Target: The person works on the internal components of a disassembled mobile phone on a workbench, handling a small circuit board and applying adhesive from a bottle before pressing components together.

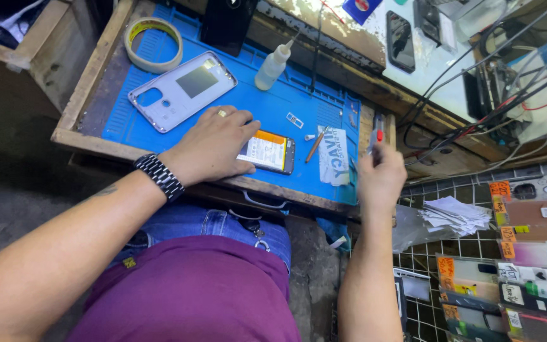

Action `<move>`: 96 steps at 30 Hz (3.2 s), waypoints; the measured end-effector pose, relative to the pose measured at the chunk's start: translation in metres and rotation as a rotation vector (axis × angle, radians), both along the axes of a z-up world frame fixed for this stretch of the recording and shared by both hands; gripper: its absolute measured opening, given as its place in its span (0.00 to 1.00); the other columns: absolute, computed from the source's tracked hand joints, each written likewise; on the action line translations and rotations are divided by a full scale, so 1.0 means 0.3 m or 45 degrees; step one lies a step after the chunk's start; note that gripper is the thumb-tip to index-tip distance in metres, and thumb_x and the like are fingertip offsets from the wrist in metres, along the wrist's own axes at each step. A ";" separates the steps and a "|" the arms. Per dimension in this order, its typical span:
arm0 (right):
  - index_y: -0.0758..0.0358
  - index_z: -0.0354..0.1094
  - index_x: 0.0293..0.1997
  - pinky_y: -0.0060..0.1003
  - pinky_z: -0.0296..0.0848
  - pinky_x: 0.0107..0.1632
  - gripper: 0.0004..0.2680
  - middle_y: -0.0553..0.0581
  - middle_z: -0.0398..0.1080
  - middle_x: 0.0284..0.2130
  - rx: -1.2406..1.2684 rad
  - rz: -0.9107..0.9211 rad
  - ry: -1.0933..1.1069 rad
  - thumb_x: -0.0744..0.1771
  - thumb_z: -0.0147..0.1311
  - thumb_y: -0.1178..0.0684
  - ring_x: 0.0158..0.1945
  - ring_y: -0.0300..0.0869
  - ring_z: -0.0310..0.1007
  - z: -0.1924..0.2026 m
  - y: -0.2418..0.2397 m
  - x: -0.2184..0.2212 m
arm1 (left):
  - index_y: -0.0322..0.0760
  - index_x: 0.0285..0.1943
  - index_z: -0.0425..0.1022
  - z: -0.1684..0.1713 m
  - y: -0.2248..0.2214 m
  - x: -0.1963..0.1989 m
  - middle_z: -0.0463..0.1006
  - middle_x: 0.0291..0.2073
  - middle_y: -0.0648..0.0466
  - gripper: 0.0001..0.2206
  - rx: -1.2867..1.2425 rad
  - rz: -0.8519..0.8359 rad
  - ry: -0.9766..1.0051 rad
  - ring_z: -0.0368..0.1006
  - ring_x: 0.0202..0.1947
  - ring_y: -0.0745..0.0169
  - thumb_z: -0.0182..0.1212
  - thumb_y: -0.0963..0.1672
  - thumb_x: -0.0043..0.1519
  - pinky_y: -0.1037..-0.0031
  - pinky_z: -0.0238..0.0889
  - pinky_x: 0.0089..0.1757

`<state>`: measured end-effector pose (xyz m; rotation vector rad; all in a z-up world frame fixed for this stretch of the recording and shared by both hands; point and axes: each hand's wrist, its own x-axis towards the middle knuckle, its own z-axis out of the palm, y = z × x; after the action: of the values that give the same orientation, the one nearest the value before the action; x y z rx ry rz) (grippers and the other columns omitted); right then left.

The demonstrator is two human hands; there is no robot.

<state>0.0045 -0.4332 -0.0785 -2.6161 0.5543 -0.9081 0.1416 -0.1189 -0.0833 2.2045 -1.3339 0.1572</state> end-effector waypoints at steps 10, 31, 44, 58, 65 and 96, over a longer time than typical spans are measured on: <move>0.62 0.54 0.66 0.33 0.75 0.40 0.18 0.57 0.68 0.43 1.338 0.561 -0.824 0.70 0.51 0.68 0.38 0.39 0.71 0.075 0.173 0.034 | 0.31 0.47 0.76 0.015 0.030 -0.014 0.79 0.39 0.42 0.23 -0.264 -0.018 0.214 0.73 0.44 0.41 0.75 0.50 0.50 0.59 0.67 0.45; 0.56 0.50 0.72 0.39 0.78 0.44 0.22 0.57 0.69 0.47 1.424 0.496 -0.820 0.70 0.51 0.66 0.43 0.41 0.74 -0.097 0.202 -0.008 | 0.23 0.62 0.72 -0.010 0.082 0.011 0.80 0.46 0.31 0.23 -0.944 -0.797 2.720 0.83 0.37 0.48 0.52 0.50 0.70 0.65 0.78 0.39; 0.57 0.44 0.75 0.38 0.80 0.55 0.21 0.59 0.69 0.51 0.714 0.546 -0.767 0.74 0.51 0.65 0.52 0.42 0.74 -0.008 0.258 -0.029 | 0.31 0.47 0.77 0.104 0.007 -0.018 0.79 0.42 0.41 0.23 -0.100 -0.130 0.183 0.71 0.50 0.40 0.73 0.49 0.48 0.57 0.64 0.51; 0.61 0.49 0.73 0.35 0.75 0.56 0.20 0.59 0.67 0.53 0.580 0.768 -0.506 0.72 0.53 0.66 0.53 0.40 0.70 -0.121 0.265 0.117 | 0.33 0.53 0.76 0.060 -0.001 -0.010 0.80 0.44 0.41 0.26 0.011 -0.074 0.175 0.73 0.50 0.41 0.75 0.48 0.46 0.56 0.64 0.50; 0.61 0.50 0.73 0.35 0.76 0.55 0.21 0.59 0.67 0.52 0.484 0.769 -0.502 0.72 0.53 0.66 0.51 0.40 0.71 -0.111 0.278 0.121 | 0.32 0.54 0.76 0.023 0.005 -0.017 0.79 0.45 0.41 0.28 -0.102 -0.072 0.133 0.72 0.52 0.41 0.75 0.49 0.46 0.56 0.62 0.51; 0.63 0.58 0.69 0.32 0.74 0.50 0.17 0.52 0.66 0.41 0.774 0.885 -0.463 0.71 0.54 0.66 0.44 0.35 0.68 -0.108 0.285 0.191 | 0.32 0.55 0.75 -0.003 0.034 -0.037 0.78 0.51 0.44 0.27 -0.150 -0.074 0.160 0.69 0.58 0.44 0.73 0.49 0.49 0.57 0.58 0.56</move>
<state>0.0620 -0.3476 -0.1108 -1.8204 -0.1647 -0.7816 0.1306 -0.1087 -0.0843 2.0406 -1.2848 0.0722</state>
